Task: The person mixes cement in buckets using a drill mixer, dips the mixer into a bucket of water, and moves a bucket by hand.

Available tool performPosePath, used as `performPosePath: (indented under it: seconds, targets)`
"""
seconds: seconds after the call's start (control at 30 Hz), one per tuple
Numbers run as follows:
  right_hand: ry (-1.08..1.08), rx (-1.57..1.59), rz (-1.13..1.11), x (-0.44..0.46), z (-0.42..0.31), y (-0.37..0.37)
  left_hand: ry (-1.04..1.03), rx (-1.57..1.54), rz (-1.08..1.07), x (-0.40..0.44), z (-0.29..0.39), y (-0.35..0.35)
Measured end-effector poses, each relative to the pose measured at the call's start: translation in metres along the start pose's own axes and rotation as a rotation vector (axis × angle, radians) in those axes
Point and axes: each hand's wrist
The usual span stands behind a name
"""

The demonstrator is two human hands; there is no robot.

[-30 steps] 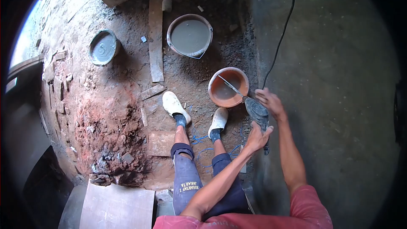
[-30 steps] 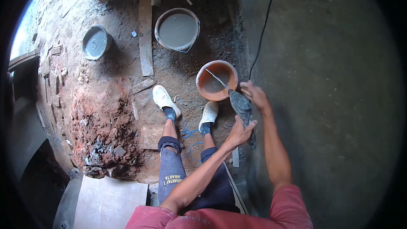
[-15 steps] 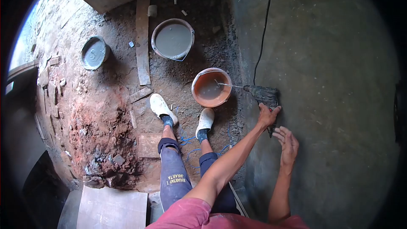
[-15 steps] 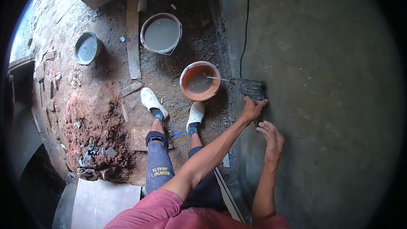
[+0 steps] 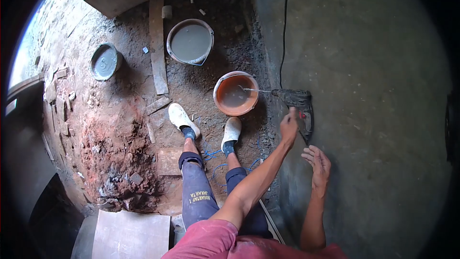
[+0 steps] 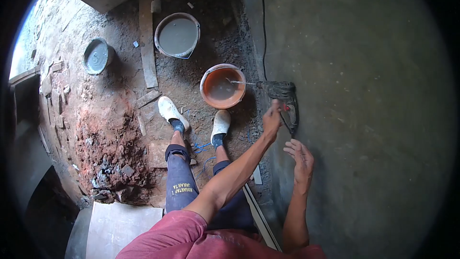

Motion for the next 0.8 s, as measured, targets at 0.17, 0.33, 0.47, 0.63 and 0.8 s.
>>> performPosePath:
  seconds: [0.17, 0.33, 0.47, 0.63, 0.8]
  targets:
    - [-0.001, 0.015, -0.015, -0.004, -0.004, -0.005, 0.171, -0.263, 0.251, 0.015, -0.051, 0.044]
    - [-0.005, 0.004, -0.037, -0.003, 0.001, -0.016, -0.014, 0.099, 0.14, 0.031, -0.077, 0.081]
    - [-0.038, 0.007, -0.062, 0.004, 0.016, -0.017, -0.087, 0.42, -0.003, 0.034, -0.062, 0.094]
    - [-0.086, -0.004, -0.08, 0.003, 0.044, -0.012, -0.161, 0.548, 0.019, -0.011, -0.025, 0.138]
    - [-0.204, -0.086, -0.111, 0.003, 0.047, -0.038, -0.369, 0.58, 0.35, -0.108, 0.037, 0.235]
Point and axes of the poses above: each hand's wrist, its own x-axis towards the middle knuckle, its own y-axis out of the back of the hand, z = x × y, and after that the axes turned 2 degrees about -z, right-handed
